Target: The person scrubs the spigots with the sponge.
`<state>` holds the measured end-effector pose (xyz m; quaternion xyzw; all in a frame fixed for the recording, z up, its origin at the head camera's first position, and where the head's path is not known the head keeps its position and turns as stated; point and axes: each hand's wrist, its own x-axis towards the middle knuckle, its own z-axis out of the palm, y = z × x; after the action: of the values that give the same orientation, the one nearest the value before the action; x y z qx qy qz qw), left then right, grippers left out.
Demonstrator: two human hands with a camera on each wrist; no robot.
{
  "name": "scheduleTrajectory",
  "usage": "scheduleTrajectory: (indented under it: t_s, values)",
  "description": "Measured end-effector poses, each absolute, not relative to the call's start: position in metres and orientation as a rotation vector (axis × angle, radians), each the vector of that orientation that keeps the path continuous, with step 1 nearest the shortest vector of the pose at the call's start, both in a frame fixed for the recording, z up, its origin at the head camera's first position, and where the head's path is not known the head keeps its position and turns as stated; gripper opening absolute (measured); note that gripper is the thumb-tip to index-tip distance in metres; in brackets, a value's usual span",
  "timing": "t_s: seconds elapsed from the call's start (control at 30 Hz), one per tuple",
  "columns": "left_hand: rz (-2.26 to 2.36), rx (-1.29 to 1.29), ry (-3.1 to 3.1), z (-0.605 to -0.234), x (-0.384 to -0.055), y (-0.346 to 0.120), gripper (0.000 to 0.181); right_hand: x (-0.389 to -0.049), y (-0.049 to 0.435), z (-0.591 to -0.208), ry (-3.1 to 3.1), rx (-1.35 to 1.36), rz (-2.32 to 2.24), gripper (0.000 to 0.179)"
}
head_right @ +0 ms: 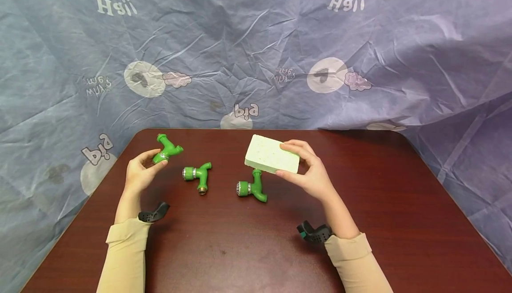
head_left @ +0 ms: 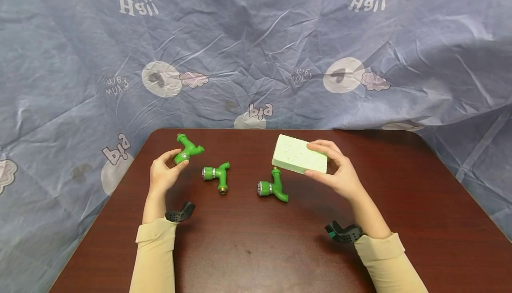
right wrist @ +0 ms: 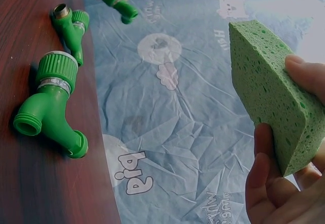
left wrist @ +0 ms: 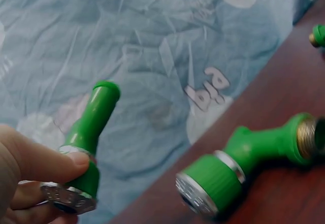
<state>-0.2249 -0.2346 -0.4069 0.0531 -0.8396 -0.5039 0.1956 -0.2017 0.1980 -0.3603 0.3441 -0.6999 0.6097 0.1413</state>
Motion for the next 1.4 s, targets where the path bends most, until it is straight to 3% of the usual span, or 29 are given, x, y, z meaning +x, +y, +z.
scheduleTrajectory:
  t_s: [0.3,0.87,1.13,1.4]
  values:
    - [-1.286,0.403,-2.374,-0.445,-0.234,-0.243,0.045,-0.202,0.202,-0.36,-2.034,0.954,1.762,0.059]
    - [-1.145,0.457,-2.463,-0.46,-0.237,-0.245,0.047,-0.203,0.205,-0.358,-2.032,0.929,1.746,0.058]
    - [-0.976,0.268,-2.315,-0.419,-0.229,-0.228,0.05,-0.202,0.206,-0.357,-2.027,0.913,1.774,0.058]
    - [-1.306,-0.024,-2.096,-0.369,-0.212,-0.19,0.04,-0.202,0.207,-0.356,-2.04,0.88,1.772,0.058]
